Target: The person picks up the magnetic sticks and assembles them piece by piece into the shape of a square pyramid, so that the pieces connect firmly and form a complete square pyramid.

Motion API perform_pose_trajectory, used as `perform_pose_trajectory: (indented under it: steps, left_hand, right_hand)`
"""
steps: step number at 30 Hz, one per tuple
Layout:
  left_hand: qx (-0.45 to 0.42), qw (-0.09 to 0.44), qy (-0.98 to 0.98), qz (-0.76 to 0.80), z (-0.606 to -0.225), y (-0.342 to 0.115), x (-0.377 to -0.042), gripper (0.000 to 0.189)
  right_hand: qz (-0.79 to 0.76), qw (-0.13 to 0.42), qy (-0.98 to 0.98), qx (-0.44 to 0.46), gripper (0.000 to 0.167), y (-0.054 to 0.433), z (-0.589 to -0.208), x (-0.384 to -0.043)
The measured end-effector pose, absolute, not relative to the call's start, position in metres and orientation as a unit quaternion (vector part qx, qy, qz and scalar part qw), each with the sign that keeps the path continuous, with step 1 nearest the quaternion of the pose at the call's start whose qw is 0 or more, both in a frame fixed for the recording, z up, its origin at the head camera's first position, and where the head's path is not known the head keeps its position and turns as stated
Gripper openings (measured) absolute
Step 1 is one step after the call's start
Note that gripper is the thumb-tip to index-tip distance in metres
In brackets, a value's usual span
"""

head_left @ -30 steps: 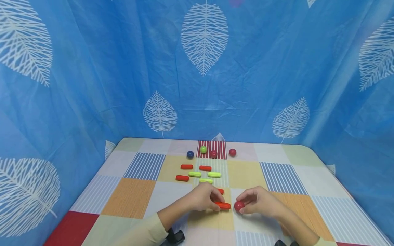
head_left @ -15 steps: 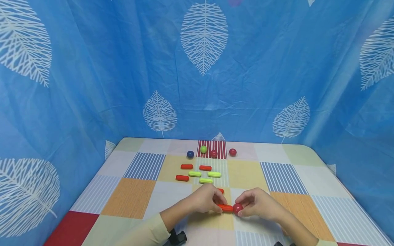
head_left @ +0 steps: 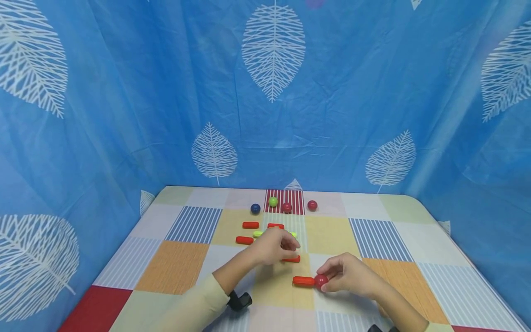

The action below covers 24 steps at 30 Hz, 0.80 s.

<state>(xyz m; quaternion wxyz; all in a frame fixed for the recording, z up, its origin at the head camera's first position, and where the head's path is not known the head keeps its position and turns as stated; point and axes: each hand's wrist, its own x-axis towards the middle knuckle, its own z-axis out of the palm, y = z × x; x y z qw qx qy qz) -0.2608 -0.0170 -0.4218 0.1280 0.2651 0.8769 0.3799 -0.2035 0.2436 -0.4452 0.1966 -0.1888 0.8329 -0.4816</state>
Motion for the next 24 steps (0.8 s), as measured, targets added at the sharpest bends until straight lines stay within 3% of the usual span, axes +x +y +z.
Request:
perform_pose_trajectory:
  steps: [9, 24]
  left_hand:
    - [0.188, 0.056, 0.882, 0.428, -0.421, -0.018, -0.32, 0.025]
    - [0.152, 0.028, 0.892, 0.424, -0.443, -0.005, -0.366, 0.039]
  right_hand:
    - [-0.482, 0.206, 0.832, -0.183, 0.027, 0.245, -0.444, -0.206]
    - [-0.485, 0.223, 0.829, -0.166, 0.03, 0.248, -0.445, -0.212]
